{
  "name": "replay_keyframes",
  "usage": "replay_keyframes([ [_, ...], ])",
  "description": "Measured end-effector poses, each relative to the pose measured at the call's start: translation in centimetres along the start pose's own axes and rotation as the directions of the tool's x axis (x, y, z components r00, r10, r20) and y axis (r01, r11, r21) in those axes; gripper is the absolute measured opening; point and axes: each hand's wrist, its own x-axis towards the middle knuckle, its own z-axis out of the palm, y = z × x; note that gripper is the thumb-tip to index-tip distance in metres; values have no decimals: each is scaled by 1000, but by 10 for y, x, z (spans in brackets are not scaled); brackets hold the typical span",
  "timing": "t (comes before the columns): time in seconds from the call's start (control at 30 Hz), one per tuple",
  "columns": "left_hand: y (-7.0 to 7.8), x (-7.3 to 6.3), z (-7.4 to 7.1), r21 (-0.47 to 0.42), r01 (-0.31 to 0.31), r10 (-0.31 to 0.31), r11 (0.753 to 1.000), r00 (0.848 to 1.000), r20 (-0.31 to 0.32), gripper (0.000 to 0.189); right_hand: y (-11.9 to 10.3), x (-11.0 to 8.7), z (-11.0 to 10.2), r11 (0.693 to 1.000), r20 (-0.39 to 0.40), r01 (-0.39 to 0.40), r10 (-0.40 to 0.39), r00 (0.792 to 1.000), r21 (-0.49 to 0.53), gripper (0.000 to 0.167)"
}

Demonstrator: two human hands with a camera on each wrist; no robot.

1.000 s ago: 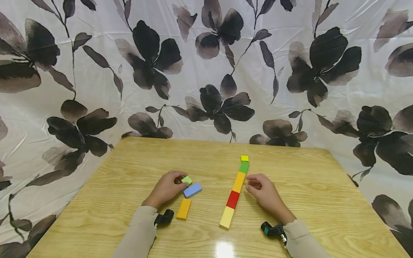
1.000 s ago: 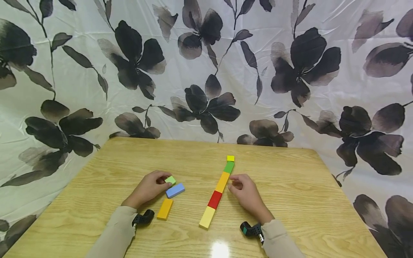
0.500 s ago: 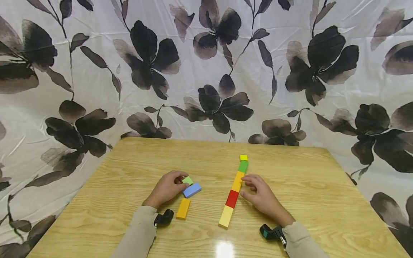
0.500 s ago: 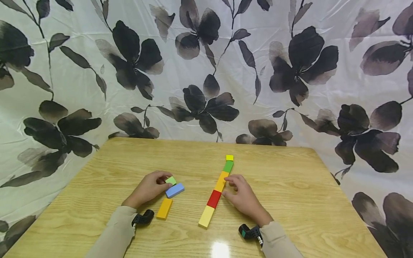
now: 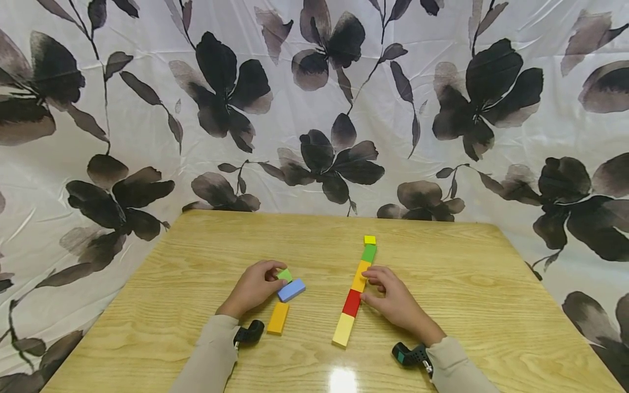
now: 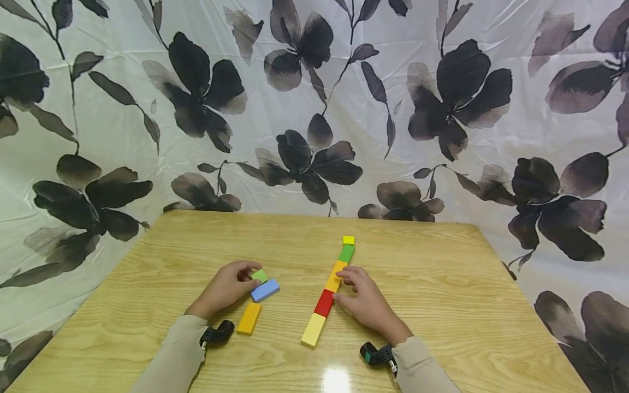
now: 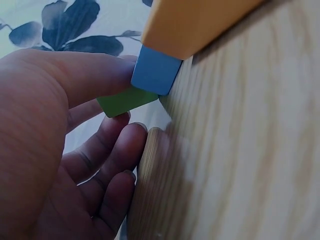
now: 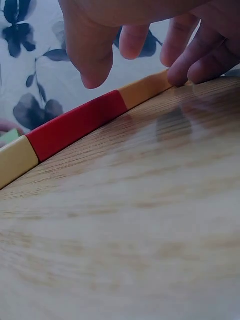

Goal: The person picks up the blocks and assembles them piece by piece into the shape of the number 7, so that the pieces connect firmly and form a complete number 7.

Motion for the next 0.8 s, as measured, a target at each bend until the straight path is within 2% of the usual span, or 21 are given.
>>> replay_keyframes([
  [0.2, 0, 0, 0, -11, -3, 3, 1000, 1000, -7, 33, -1, 3, 4, 1000, -13, 6, -6, 1000, -9, 47],
  [0.5, -2, -2, 0, -22, -16, 16, 1000, 1000, -22, 34, -5, 5, 6, 992, -37, 10, -15, 999, -124, 42],
  [0.8, -2, -1, 0, -20, -25, 24, 999, 999, -47, 30, -6, 4, 7, 983, -44, 6, -14, 999, -185, 41],
])
